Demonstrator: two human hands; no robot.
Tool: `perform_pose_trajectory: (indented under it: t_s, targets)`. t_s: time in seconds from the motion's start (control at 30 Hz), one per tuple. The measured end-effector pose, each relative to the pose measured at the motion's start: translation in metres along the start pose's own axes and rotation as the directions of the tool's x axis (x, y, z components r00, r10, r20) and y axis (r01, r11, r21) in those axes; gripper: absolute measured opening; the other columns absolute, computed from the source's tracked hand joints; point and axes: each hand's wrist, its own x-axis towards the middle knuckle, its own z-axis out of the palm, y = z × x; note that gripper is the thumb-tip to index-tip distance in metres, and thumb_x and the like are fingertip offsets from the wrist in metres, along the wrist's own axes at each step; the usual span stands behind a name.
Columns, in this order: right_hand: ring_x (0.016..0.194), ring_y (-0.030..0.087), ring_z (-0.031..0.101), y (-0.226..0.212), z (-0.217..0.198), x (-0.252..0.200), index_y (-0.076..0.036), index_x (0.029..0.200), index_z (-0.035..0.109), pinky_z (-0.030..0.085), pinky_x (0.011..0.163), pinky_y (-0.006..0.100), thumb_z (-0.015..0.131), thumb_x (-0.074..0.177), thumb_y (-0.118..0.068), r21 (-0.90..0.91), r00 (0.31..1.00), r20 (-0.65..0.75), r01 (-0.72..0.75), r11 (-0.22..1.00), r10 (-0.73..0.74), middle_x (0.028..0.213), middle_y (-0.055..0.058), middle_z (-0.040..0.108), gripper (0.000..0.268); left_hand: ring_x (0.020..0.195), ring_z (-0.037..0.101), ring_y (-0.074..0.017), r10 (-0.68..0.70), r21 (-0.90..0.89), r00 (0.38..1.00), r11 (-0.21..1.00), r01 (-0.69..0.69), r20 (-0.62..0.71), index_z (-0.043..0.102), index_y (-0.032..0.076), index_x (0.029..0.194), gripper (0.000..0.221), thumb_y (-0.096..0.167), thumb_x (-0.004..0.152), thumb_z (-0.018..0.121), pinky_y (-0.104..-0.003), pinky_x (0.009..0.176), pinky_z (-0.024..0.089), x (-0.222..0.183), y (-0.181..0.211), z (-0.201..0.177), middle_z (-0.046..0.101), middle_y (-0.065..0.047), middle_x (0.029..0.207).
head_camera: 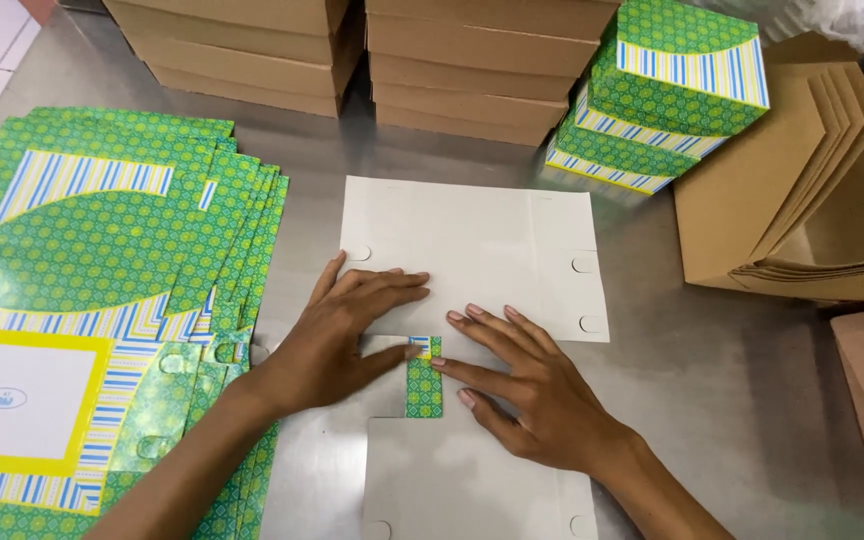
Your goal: The person assembles a small cardboard box by folding a flat die-cut piece and applying patterned tape to secure the seams. They fold the side flaps inward, then place a green patterned sheet over the top and press it down to adhere.
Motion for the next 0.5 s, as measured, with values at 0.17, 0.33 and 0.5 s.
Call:
perform_pose_trajectory:
  t_s: [0.17, 0.33, 0.5]
  targets:
    - [0.145, 0.038, 0.047, 0.004, -0.002, 0.004, -0.019, 0.136, 0.068, 0.032, 0.119, 0.058, 0.060, 0.101, -0.020, -0.025, 1.000, -0.014, 0.014, 1.000, -0.014, 0.156, 0.016, 0.050, 0.036, 0.130, 0.059, -0.0232, -0.019, 0.082, 0.998, 0.996, 0.024, -0.063, 0.067, 0.016, 0.130, 0.039, 0.026, 0.093, 0.073, -0.057, 0.122, 0.016, 0.007, -0.001, 0.006, 0.068, 0.001, 0.140]
    - [0.146, 0.037, 0.046, 0.000, 0.000, 0.000, -0.018, 0.135, 0.069, 0.031, 0.121, 0.056, 0.059, 0.101, -0.020, -0.034, 1.000, 0.002, -0.001, 0.999, 0.001, 0.156, 0.015, 0.049, 0.035, 0.130, 0.059, -0.0220, 0.004, 0.082, 0.998, 0.997, 0.002, -0.068, 0.068, 0.015, 0.129, 0.039, 0.025, 0.092, 0.075, -0.058, 0.123, 0.017, 0.002, 0.003, 0.003, 0.067, 0.000, 0.140]
    - [0.147, 0.037, 0.046, -0.002, -0.002, 0.001, -0.018, 0.136, 0.068, 0.031, 0.120, 0.056, 0.060, 0.101, -0.019, -0.004, 1.000, 0.001, 0.001, 1.000, -0.001, 0.157, 0.016, 0.049, 0.035, 0.140, 0.049, -0.0288, 0.039, 0.033, 0.997, 0.999, -0.041, 0.067, 0.059, 0.013, 0.142, 0.065, 0.033, 0.086, 0.083, -0.060, 0.123, 0.006, 0.000, 0.002, -0.004, 0.057, -0.005, 0.152]
